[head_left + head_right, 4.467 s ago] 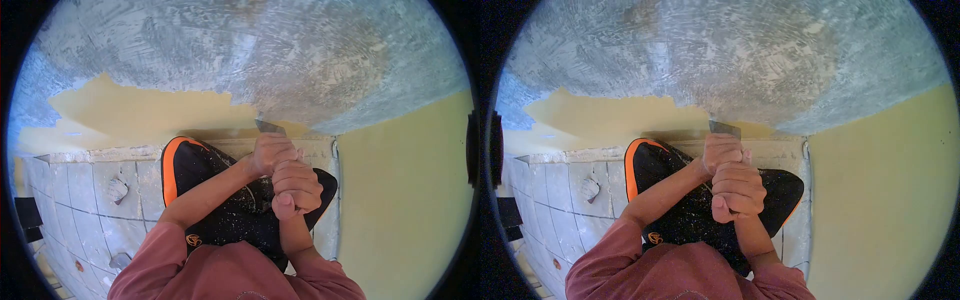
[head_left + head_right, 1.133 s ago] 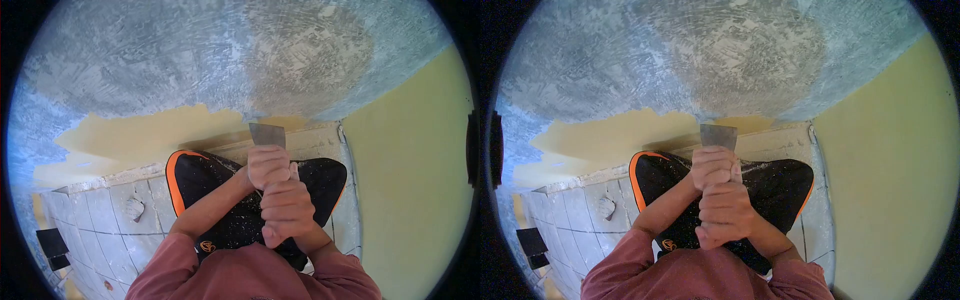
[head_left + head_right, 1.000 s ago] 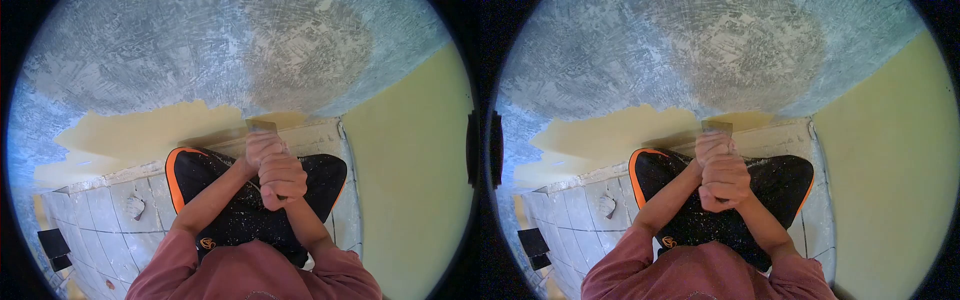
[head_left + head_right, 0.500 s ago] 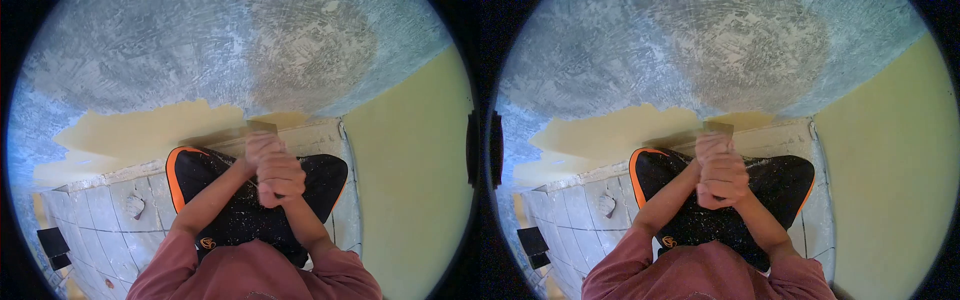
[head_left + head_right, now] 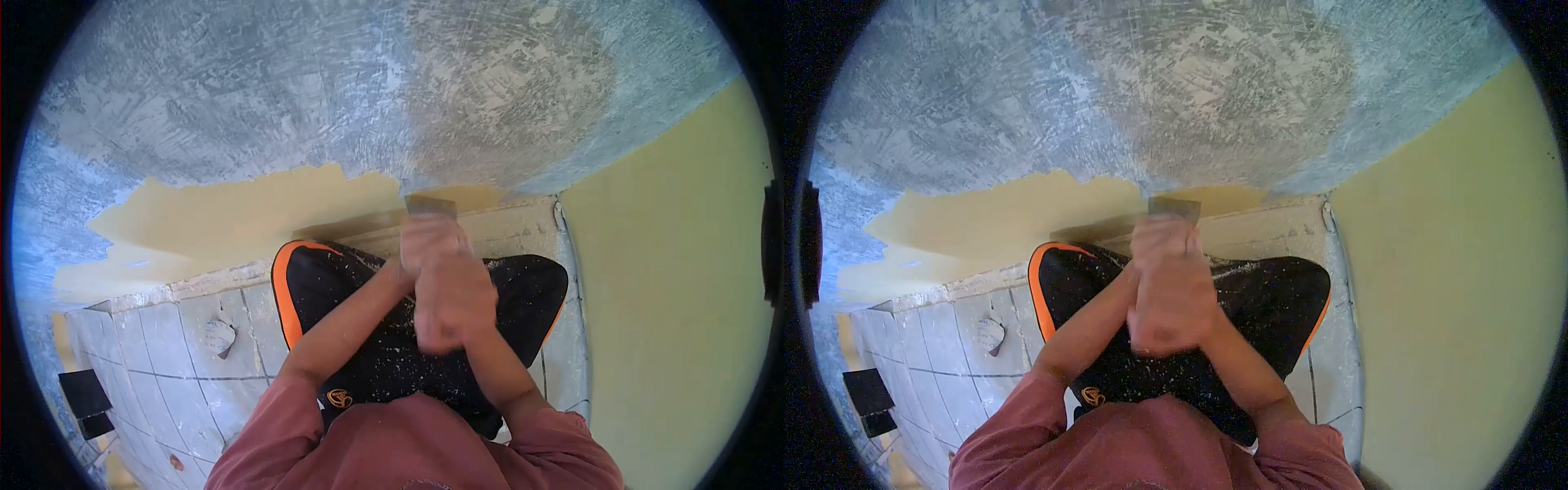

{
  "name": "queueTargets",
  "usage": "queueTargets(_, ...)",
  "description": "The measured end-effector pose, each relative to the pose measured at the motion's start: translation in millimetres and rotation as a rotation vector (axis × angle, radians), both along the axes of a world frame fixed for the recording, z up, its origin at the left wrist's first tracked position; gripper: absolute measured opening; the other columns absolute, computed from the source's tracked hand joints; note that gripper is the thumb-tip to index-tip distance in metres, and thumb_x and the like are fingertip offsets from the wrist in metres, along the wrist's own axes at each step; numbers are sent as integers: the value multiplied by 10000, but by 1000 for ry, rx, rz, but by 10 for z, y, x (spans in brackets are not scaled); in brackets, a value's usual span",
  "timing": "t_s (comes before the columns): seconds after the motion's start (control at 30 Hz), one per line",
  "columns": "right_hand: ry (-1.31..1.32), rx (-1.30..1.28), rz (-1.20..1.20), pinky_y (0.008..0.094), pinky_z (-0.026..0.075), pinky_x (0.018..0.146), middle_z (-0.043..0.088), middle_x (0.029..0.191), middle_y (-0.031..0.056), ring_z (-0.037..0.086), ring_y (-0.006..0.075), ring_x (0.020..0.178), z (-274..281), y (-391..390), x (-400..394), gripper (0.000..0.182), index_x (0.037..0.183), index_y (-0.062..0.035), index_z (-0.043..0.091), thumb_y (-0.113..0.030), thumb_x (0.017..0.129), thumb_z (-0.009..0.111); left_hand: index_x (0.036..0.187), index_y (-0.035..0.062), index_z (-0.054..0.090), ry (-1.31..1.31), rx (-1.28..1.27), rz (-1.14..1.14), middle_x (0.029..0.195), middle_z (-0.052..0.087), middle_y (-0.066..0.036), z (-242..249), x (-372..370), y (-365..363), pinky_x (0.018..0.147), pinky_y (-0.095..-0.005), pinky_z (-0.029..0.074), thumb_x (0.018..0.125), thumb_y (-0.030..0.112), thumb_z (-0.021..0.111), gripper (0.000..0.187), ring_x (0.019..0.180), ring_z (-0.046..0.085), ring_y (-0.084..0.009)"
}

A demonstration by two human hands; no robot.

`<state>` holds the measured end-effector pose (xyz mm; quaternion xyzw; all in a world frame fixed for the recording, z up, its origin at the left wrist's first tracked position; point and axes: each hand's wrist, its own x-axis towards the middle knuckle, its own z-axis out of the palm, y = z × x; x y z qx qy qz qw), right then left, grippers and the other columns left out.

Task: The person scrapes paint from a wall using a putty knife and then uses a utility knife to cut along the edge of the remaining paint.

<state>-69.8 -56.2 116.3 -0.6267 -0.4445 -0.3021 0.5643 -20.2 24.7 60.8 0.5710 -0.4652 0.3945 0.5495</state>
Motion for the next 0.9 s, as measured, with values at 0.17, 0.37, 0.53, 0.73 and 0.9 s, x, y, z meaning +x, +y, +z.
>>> queueTargets(0.17,40,-110,-52,258,425,495,465,537,56,476,212,461,192,3,-274,175,476,-74,433,-77,534,598,578,47,454,-17,56,-25,567,497,-56,214,-73,30,491,-306,476,563,156,610,191,522,566,-225)
queueTargets(0.37,-69,91,-66,330,421,466,434,508,56,412,207,411,-16,-10,-33,152,494,-75,486,-141,469,620,570,48,449,44,-28,-21,561,492,-59,74,58,-45,483,-291,470,568,141,610,185,519,564,-218)
queueTargets(0.53,-7,-59,-34,288,433,491,450,504,46,465,199,431,16,-37,-39,126,503,-57,446,-25,582,539,571,50,450,43,42,-37,571,507,-59,3,33,-22,481,-298,473,567,126,615,182,522,570,-219)
queueTargets(0.73,-66,-250,-167,293,447,469,469,497,50,487,202,420,148,-43,-139,157,490,-50,419,-10,602,522,575,51,455,15,19,-57,588,526,-56,52,106,-32,477,-298,471,562,118,620,179,515,569,-213)
queueTargets(0.9,-73,55,-62,282,418,429,449,496,52,477,205,415,121,49,-43,141,478,-45,407,9,576,493,602,26,446,167,108,53,617,535,-84,-209,103,4,518,-330,510,652,114,615,197,527,569,-239)
